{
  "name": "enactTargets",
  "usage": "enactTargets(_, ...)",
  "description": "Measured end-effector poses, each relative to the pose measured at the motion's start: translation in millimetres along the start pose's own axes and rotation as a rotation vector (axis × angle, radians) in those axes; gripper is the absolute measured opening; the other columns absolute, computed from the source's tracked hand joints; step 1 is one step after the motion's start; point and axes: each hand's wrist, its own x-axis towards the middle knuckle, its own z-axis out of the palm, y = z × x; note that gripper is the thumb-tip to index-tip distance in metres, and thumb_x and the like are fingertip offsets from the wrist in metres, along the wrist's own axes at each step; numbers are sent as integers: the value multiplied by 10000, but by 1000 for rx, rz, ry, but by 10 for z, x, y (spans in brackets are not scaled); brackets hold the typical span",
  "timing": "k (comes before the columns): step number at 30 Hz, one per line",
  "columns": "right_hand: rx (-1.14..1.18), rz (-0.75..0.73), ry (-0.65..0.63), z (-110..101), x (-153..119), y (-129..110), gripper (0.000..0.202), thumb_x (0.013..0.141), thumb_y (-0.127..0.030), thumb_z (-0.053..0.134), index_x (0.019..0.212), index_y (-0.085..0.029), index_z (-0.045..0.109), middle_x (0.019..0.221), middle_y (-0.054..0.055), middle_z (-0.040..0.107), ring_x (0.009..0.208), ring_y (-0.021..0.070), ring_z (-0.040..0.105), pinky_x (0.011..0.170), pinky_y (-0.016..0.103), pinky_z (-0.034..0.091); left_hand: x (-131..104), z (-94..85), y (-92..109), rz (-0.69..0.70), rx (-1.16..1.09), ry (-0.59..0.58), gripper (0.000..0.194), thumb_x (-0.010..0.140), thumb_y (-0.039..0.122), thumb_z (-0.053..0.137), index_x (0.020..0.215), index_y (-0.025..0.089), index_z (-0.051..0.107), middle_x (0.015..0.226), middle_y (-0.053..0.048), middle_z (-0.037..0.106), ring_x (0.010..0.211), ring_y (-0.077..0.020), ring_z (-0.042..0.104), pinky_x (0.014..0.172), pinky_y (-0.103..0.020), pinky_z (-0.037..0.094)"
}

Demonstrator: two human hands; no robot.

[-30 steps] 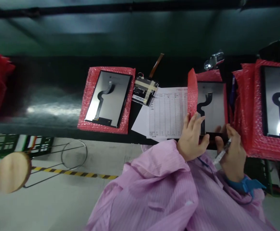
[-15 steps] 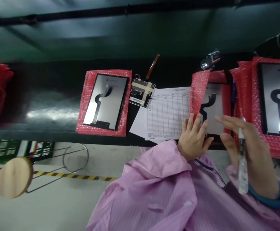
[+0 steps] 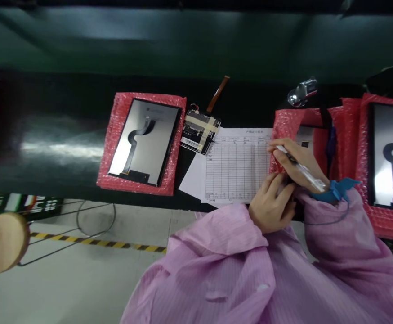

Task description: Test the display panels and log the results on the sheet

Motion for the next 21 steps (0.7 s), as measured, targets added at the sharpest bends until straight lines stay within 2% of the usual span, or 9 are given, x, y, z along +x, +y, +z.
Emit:
enactTargets(4, 87, -34, 68, 29, -93, 66, 279, 1027, -408, 472, 1145, -255, 672, 1057, 40, 763, 971, 177, 713, 887, 340, 543, -6, 28, -6, -75, 120, 86, 522, 1008, 258, 446, 1450, -18, 472, 1462, -277, 550, 1451, -339, 461, 1161, -505, 484)
enactTargets(7, 210, -22, 249, 108, -145, 25, 311, 1046, -430, 414, 1129, -258, 659, 1048, 42, 728, 913, 156, 696, 803, 309, 545, -31, 85, -35, 5, 215, 11, 577, 1002, 241, 451, 1490, -65, 425, 1476, -285, 551, 1490, -340, 432, 1210, -487, 435)
enactTargets(9, 237, 56, 371, 158, -168, -43, 252, 1020, -428, 474, 1081, -251, 642, 933, 11, 680, 782, 141, 655, 689, 290, 520, -56, 114, -44, 7, 248, -19, 615, 997, 272, 479, 1484, -100, 427, 1507, -312, 512, 1500, -362, 419, 1210, -473, 434)
enactTargets(10, 235, 99, 393, 176, -173, -82, 204, 993, -408, 527, 1048, -246, 637, 879, -6, 652, 729, 134, 626, 647, 280, 499, -69, 124, -42, -8, 262, -20, 633, 995, 297, 493, 1481, -105, 432, 1519, -322, 496, 1494, -373, 427, 1200, -476, 442)
enactTargets(12, 221, 147, 340, 202, -170, -153, 114, 926, -336, 621, 973, -234, 642, 855, -15, 634, 688, 124, 588, 614, 270, 475, -87, 129, -23, -35, 289, 2, 645, 995, 338, 509, 1475, -89, 455, 1513, -323, 506, 1461, -382, 471, 1178, -496, 455)
enactTargets(15, 244, 155, 226, 234, -151, -202, 54, 865, -238, 646, 916, -221, 650, 873, -2, 650, 684, 124, 579, 603, 273, 477, -91, 117, 18, -53, 312, 52, 607, 994, 355, 521, 1446, -48, 510, 1451, -293, 586, 1402, -373, 543, 1171, -530, 446)
enactTargets(18, 271, 215, 253, 277, -164, -182, 76, 853, -200, 639, 920, -223, 611, 786, -30, 625, 613, 108, 567, 550, 252, 472, -73, 97, 51, -55, 313, 92, 574, 999, 354, 514, 1422, -34, 534, 1417, -274, 623, 1373, -361, 574, 1156, -531, 458)
enactTargets(21, 244, 264, 322, 313, -214, -166, 116, 877, -234, 666, 867, -234, 551, 689, -61, 582, 553, 96, 561, 513, 235, 463, -58, 80, 64, -48, 327, 139, 528, 1004, 351, 506, 1376, -18, 577, 1368, -258, 664, 1330, -344, 615, 1151, -508, 471)
